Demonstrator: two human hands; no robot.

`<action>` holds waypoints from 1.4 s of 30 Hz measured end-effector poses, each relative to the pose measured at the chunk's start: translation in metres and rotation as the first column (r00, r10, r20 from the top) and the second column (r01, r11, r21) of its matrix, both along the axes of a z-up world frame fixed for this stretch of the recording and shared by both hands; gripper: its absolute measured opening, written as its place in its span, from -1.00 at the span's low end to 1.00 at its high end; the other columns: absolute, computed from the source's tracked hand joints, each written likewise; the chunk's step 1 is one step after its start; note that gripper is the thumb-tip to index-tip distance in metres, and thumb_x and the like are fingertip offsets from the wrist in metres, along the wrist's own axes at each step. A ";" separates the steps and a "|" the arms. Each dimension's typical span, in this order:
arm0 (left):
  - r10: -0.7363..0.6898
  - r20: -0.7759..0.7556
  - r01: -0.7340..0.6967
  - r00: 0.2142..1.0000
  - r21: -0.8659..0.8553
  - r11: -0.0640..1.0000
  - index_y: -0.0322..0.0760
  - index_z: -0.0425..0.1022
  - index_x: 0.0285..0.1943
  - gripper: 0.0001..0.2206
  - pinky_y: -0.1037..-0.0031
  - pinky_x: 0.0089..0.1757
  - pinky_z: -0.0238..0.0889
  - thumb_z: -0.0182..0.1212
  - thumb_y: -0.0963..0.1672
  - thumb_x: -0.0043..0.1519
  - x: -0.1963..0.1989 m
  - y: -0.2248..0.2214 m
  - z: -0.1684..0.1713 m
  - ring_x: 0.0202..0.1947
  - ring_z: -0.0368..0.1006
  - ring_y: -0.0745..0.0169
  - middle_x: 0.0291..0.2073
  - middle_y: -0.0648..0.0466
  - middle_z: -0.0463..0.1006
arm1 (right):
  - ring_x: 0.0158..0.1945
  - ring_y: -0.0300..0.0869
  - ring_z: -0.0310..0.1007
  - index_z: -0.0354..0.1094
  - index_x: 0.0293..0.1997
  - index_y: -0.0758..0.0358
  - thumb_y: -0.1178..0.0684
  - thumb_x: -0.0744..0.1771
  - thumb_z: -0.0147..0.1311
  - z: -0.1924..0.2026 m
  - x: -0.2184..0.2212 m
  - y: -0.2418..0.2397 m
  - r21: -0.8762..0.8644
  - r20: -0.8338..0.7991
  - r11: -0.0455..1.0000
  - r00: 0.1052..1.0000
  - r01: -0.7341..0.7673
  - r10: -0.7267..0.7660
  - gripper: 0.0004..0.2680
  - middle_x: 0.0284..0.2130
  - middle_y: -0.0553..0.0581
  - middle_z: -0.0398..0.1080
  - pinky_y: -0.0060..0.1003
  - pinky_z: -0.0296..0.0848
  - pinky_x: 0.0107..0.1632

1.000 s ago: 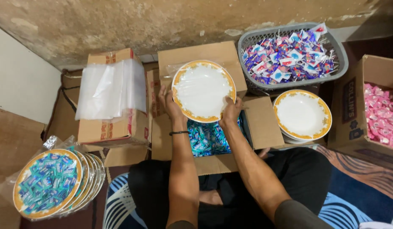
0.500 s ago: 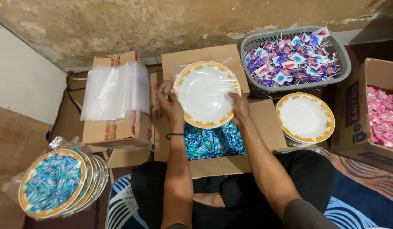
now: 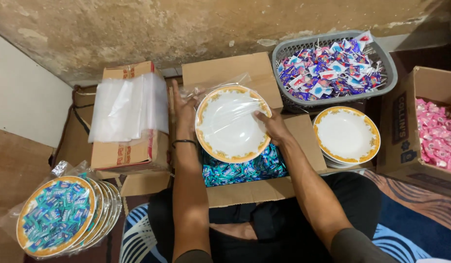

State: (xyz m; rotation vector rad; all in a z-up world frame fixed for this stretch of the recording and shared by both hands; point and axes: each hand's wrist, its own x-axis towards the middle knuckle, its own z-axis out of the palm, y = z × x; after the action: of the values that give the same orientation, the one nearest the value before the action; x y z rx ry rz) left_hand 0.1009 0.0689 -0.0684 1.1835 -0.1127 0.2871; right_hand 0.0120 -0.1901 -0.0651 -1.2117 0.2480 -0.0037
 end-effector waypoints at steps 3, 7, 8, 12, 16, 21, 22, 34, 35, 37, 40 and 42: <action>0.032 0.114 -0.031 0.993 -0.015 0.999 0.20 -0.21 0.64 -0.09 0.71 -0.24 0.49 -0.05 -0.42 0.16 0.024 0.005 -0.017 -0.12 0.63 0.15 -0.10 -0.16 0.59 | -0.42 -0.13 0.61 0.41 -0.03 0.33 0.15 0.29 0.26 -0.004 0.002 -0.001 -0.001 -0.031 1.000 0.999 -0.014 0.014 -0.80 -0.41 0.21 0.52 -0.20 0.64 -0.32; 0.058 -0.034 -0.064 0.998 -0.230 0.971 0.34 -0.10 0.58 -0.13 0.54 -0.37 0.63 -0.11 -0.41 0.17 -0.007 0.013 0.050 -0.44 0.64 0.18 -0.05 -0.14 0.61 | -0.47 -0.13 0.59 0.44 -0.09 0.35 0.14 0.27 0.29 0.022 -0.012 -0.008 -0.085 -0.023 0.994 0.998 -0.063 0.061 -0.81 -0.46 0.24 0.51 -0.22 0.63 -0.40; 0.199 0.099 -0.196 0.975 -0.034 0.980 0.19 -0.09 0.62 -0.12 0.38 0.04 0.22 -0.04 -0.41 0.13 -0.009 0.018 0.059 0.07 0.22 0.06 0.27 -0.15 0.25 | -0.47 -0.16 0.58 0.46 -0.12 0.34 0.16 0.24 0.30 0.029 -0.018 -0.011 -0.134 -0.017 0.988 0.997 -0.076 0.074 -0.80 -0.48 0.23 0.50 -0.26 0.61 -0.40; 0.143 0.197 -0.165 0.970 0.097 0.982 0.49 -0.20 0.59 -0.13 0.61 -0.24 0.54 -0.08 -0.37 0.27 0.024 0.069 0.031 -0.05 0.70 -0.12 0.21 -0.35 0.52 | -0.49 -0.27 0.51 0.47 -0.15 0.33 0.17 0.24 0.27 0.023 -0.015 -0.018 -0.217 -0.008 0.974 0.998 -0.059 0.058 -0.83 -0.49 0.16 0.47 -0.36 0.55 -0.42; 0.116 0.325 -0.069 0.939 -0.152 0.986 0.40 -0.11 0.59 -0.08 -0.06 0.16 0.48 -0.09 -0.43 0.14 0.002 0.073 0.047 0.31 0.40 -0.29 0.39 -0.39 0.26 | -0.43 -0.20 0.55 0.49 0.00 0.25 0.06 0.24 0.30 -0.013 0.039 -0.014 -0.265 -0.014 0.961 0.997 0.075 -0.082 -0.74 -0.44 0.20 0.50 -0.31 0.54 -0.35; -0.045 0.257 0.108 0.965 -0.237 0.966 0.50 -0.24 0.59 -0.04 0.09 0.09 0.56 -0.07 -0.41 0.17 0.027 0.108 -0.001 0.25 0.51 -0.37 0.50 -0.42 0.14 | -0.05 0.06 0.55 0.48 0.13 -0.13 -0.19 0.26 0.27 -0.035 0.093 0.001 -0.619 -0.010 0.765 0.972 0.179 -0.235 -0.67 -0.26 0.18 0.51 -0.05 0.44 0.00; -0.040 0.258 0.104 0.965 -0.236 0.966 0.50 -0.24 0.59 -0.04 0.09 0.09 0.56 -0.07 -0.41 0.17 0.017 0.103 0.006 0.25 0.51 -0.37 0.50 -0.42 0.14 | -0.05 0.06 0.55 0.48 0.13 -0.13 -0.19 0.26 0.27 -0.057 0.111 -0.009 -0.618 -0.009 0.766 0.973 0.176 -0.231 -0.67 -0.26 0.18 0.51 -0.05 0.44 0.00; -0.361 0.238 0.415 0.902 -0.246 0.876 0.29 -0.21 0.61 -0.04 0.24 -0.11 0.66 0.14 -0.35 0.09 -0.028 0.027 0.078 0.13 0.54 -0.14 0.53 -0.22 0.11 | 0.17 0.37 0.35 0.46 0.02 0.37 -0.34 0.46 -0.26 0.051 0.101 -0.011 -0.737 0.338 0.613 0.941 0.284 -0.029 -0.51 -0.06 0.52 0.43 0.21 0.25 0.24; -0.438 0.233 0.491 0.868 -0.274 0.827 0.29 -0.19 0.61 -0.06 0.12 -0.17 0.65 0.10 -0.36 0.10 -0.025 0.018 0.074 0.17 0.47 -0.34 0.50 -0.20 0.14 | 0.04 0.27 0.48 0.36 0.12 0.25 -0.28 0.43 -0.32 0.055 0.107 -0.004 -0.428 0.142 0.903 0.989 0.036 0.028 -0.58 -0.11 0.42 0.48 0.08 0.39 0.12; -0.527 0.224 0.572 0.820 -0.301 0.763 0.29 -0.17 0.61 -0.07 -0.01 -0.24 0.63 0.05 -0.37 0.11 -0.020 0.000 0.063 0.21 0.41 -0.53 0.48 -0.17 0.17 | -0.09 0.17 0.62 0.27 0.21 0.14 -0.21 0.40 -0.38 0.055 0.112 -0.004 0.018 -0.016 0.988 0.988 -0.150 0.151 -0.62 -0.17 0.32 0.53 -0.05 0.54 0.01; -0.478 0.139 0.494 0.867 -0.115 0.862 0.04 -0.07 0.61 -0.25 0.01 0.00 0.55 0.19 -0.23 0.23 0.000 -0.031 0.057 0.35 0.30 -0.37 0.50 -0.16 0.15 | -0.65 -0.32 0.27 0.47 -0.08 0.22 0.11 0.38 0.07 0.058 0.113 -0.042 -0.247 0.363 0.968 0.930 0.037 0.057 -0.91 -0.63 0.03 0.35 -0.51 0.21 -0.60; -0.248 0.001 0.241 0.969 0.228 0.943 -0.35 0.28 0.42 -0.56 0.46 -0.19 0.60 0.03 -0.28 0.30 0.005 -0.050 0.051 0.08 0.58 -0.05 0.21 -0.23 0.50 | -0.73 -0.34 0.26 0.43 -0.13 0.28 0.15 0.41 0.03 0.050 0.102 -0.076 -0.343 0.504 0.921 0.864 0.183 0.017 -0.93 -0.70 0.00 0.28 -0.48 0.22 -0.69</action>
State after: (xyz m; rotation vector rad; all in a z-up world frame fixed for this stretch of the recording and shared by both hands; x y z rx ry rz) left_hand 0.1061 0.0188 -0.0175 1.3763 -0.3236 0.0729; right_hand 0.1136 -0.2665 -0.0148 -1.5410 -0.1681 -0.4607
